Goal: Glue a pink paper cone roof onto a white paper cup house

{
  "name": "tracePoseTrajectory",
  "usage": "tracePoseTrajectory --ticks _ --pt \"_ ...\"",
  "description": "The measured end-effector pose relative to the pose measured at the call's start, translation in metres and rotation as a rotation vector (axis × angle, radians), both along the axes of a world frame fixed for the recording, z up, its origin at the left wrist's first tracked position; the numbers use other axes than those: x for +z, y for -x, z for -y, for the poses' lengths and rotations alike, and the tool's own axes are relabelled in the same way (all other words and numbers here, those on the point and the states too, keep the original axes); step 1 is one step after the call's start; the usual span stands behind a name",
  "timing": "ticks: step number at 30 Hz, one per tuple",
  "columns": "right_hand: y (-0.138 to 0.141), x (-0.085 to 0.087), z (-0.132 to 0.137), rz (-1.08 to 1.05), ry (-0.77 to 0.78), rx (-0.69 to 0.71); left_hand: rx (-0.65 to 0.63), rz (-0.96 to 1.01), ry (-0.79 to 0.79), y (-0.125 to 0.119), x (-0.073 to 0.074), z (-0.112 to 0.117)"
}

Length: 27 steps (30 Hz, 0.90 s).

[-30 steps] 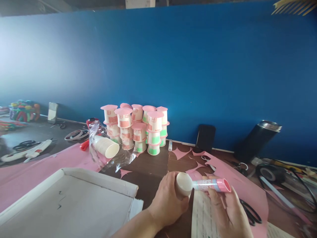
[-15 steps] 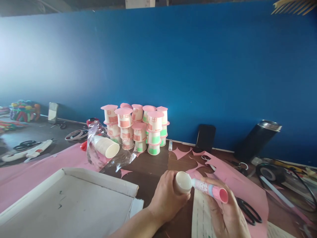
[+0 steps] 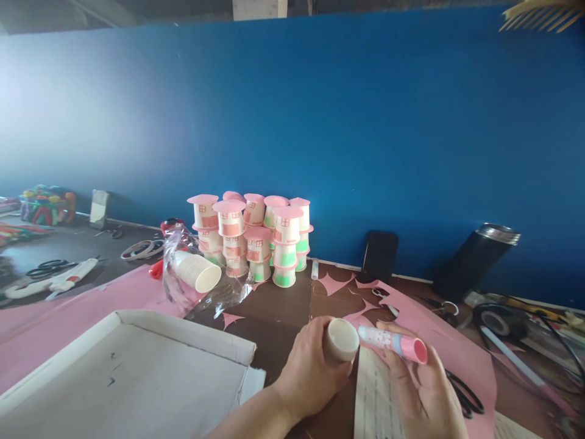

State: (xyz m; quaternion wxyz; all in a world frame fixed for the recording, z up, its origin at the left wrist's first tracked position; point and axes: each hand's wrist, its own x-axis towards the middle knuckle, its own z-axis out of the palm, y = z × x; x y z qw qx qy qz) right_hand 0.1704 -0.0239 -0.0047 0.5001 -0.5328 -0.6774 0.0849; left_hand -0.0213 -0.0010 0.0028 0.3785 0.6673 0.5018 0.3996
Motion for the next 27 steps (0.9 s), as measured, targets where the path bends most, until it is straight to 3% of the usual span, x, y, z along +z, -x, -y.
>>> tracePoseTrajectory --ticks 16,27 --pt "0.006 0.010 0.002 -0.240 0.066 -0.061 -0.008 -0.006 -0.026 -0.001 -0.001 0.000" --pt "0.008 0.014 0.000 -0.427 0.194 0.015 -0.024 -0.035 -0.025 0.000 0.001 0.000"
